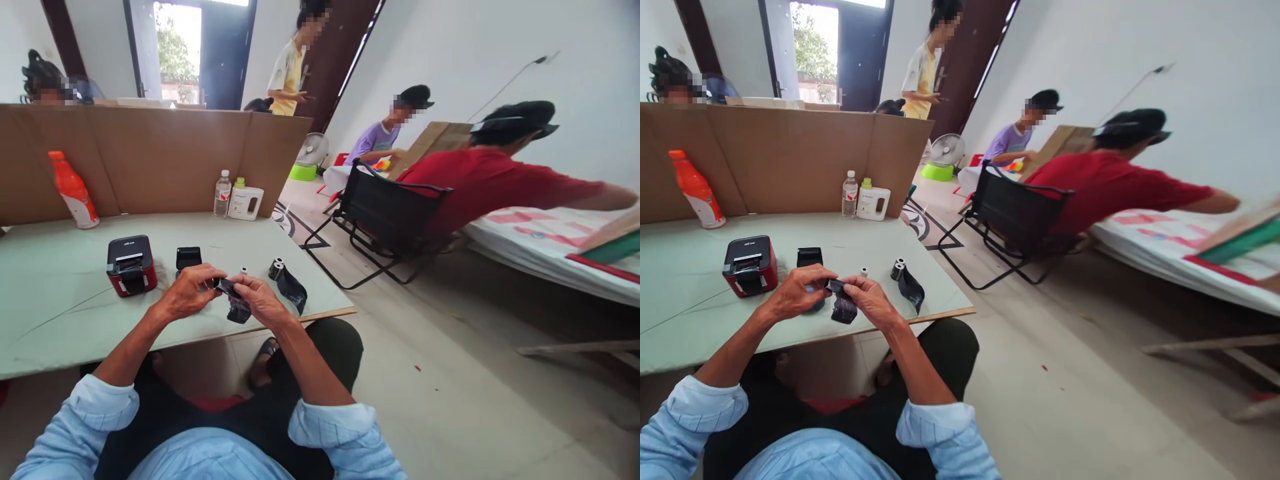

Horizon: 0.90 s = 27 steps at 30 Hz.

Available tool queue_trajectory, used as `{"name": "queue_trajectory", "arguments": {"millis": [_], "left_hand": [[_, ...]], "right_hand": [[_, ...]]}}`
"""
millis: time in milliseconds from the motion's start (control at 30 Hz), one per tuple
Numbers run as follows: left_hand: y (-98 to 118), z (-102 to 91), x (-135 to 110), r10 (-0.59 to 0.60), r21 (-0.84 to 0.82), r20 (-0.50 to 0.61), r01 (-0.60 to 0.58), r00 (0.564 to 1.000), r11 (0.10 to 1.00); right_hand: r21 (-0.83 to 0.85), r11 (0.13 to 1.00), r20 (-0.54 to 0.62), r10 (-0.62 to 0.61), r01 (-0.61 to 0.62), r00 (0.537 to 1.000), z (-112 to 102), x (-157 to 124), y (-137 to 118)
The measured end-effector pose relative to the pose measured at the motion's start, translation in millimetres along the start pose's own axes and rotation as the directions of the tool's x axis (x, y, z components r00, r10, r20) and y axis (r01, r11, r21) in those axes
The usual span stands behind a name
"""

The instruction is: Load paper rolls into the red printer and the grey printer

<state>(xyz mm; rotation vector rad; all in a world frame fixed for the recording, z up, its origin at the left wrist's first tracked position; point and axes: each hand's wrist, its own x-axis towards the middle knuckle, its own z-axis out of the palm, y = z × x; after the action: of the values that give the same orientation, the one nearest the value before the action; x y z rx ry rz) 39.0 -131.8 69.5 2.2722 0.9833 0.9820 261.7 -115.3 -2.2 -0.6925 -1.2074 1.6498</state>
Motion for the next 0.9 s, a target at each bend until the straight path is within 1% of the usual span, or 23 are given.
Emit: {"name": "queue_trajectory", "arguments": {"millis": [67,133,200,267,333,400,500,633,767,833,900], "left_hand": [[-5.2,1.1,-20.8,-0.058,0.002,-0.029,0.058,0.998,0.998],[-12.6,3.1,-42.6,-0.128,-0.002,-0.07,0.128,0.989,0.992],[-21.8,4.7,-61.6,-0.179,-0.011,-0.103,0.179,0.978,0.984],[-32.0,5.3,-74.3,-0.201,-0.016,-0.128,0.201,0.971,0.979],[-42.5,4.2,-78.8,-0.204,-0.003,-0.151,0.206,0.967,0.979],[-53.5,1.5,-75.2,-0.194,0.036,-0.175,0.203,0.965,0.978],[-72.1,-4.4,-59.4,-0.183,0.121,-0.208,0.211,0.961,0.97],[-98.3,-11.0,-33.8,-0.205,0.231,-0.216,0.254,0.954,0.939],[-116.3,-13.5,-16.7,-0.239,0.266,-0.181,0.282,0.954,0.922],[-120.5,-14.2,-12.2,-0.263,0.263,-0.165,0.299,0.951,0.917],[-122.0,-15.0,-9.8,-0.282,0.268,-0.143,0.311,0.949,0.912]], "right_hand": [[-0.048,0.999,0.029,0.006,-0.004,1.0,5.0,-7.5,12.3],[-0.115,0.993,0.093,0.008,0.003,0.996,10.3,-16.3,26.1],[-0.208,0.977,0.148,-0.013,0.044,0.989,17.6,-22.9,39.6],[-0.346,0.929,0.145,-0.082,0.128,0.986,26.9,-24.2,50.2],[-0.503,0.835,0.117,-0.19,0.224,0.975,36.2,-18.0,55.6],[-0.633,0.718,0.123,-0.277,0.291,0.953,43.4,-4.6,55.1],[-0.773,0.548,0.163,-0.316,0.32,0.935,48.3,23.7,47.0],[-0.888,0.372,0.164,-0.293,0.271,0.942,47.2,59.3,37.0],[-0.957,0.199,0.158,-0.25,0.211,0.955,43.7,77.9,37.1],[-0.973,0.138,0.151,-0.22,0.184,0.964,41.7,81.2,38.9],[-0.979,0.114,0.141,-0.201,0.167,0.969,39.5,82.4,40.2]]}}
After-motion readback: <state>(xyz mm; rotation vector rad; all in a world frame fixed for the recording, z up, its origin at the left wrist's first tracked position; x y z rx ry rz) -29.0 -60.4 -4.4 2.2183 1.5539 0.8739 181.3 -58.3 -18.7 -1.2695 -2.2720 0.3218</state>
